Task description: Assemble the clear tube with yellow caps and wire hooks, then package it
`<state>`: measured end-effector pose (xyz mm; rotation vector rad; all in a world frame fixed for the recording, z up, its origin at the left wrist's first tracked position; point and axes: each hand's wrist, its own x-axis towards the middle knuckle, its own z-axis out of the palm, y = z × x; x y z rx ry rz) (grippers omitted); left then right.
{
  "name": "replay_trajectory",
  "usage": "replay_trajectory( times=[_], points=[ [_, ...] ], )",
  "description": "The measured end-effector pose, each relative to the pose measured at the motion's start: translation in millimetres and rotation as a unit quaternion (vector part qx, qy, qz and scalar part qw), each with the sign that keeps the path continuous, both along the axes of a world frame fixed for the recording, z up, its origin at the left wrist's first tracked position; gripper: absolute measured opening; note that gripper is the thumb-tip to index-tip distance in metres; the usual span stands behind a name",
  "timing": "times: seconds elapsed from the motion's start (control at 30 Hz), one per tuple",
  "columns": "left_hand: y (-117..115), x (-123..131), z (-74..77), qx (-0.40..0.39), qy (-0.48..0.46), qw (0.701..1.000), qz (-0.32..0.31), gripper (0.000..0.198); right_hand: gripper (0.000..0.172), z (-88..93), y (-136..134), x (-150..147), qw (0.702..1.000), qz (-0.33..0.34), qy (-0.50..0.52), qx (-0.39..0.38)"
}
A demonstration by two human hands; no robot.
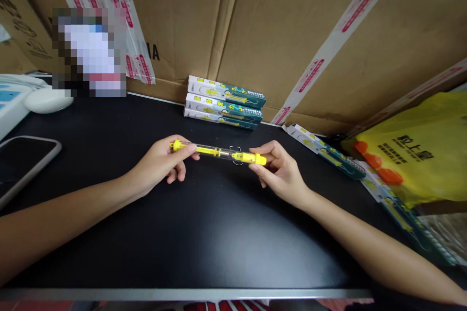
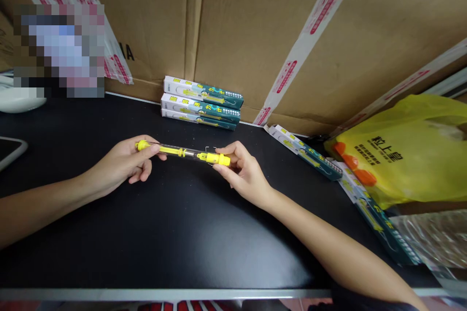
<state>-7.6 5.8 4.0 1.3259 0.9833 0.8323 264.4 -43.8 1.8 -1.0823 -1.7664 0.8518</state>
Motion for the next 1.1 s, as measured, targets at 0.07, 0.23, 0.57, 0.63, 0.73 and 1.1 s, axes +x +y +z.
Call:
replay_trajectory(
  times=[0.07, 0.23, 0.57, 0.63, 0.73, 1.1],
  points=[
    [-0.6, 0.3, -0.6, 0.004, -0.004, 1.000, -0.002, 0.033, 0.020, 0.6, -0.1, -0.4, 1.000, 0.005, 0.005, 0.004],
    [-4.1, 2.3, -0.4, 0.020, -0.006, 1.000, -0.011, 0.034, 0.023, 1.9, 0.0, -1.0, 1.000, -0.004, 0.005, 0.013],
    [-3.1, 1.2, -2.9, 0.025, -0.001, 1.000, -0.004, 0.032, 0.022, 2.0, 2.5, 1.9, 0.992, -0.037, -0.077, 0.093],
    [-2.7, 1.5, -2.7, 0.025, -0.001, 1.000, -0.003, 0.031, 0.021, 2.8, 3.3, 2.3, 0.985, -0.045, -0.097, 0.133],
    [-3.5, 2.6, -1.7, 0.022, -0.004, 1.000, -0.002, 0.031, 0.020, 0.9, 3.7, 1.6, 0.989, -0.049, -0.079, 0.118],
    [-4.2, 2.8, -1.2, 0.014, -0.004, 1.000, -0.001, 0.031, 0.022, -4.8, -1.7, -2.1, 0.999, -0.037, -0.011, 0.006]
  ],
)
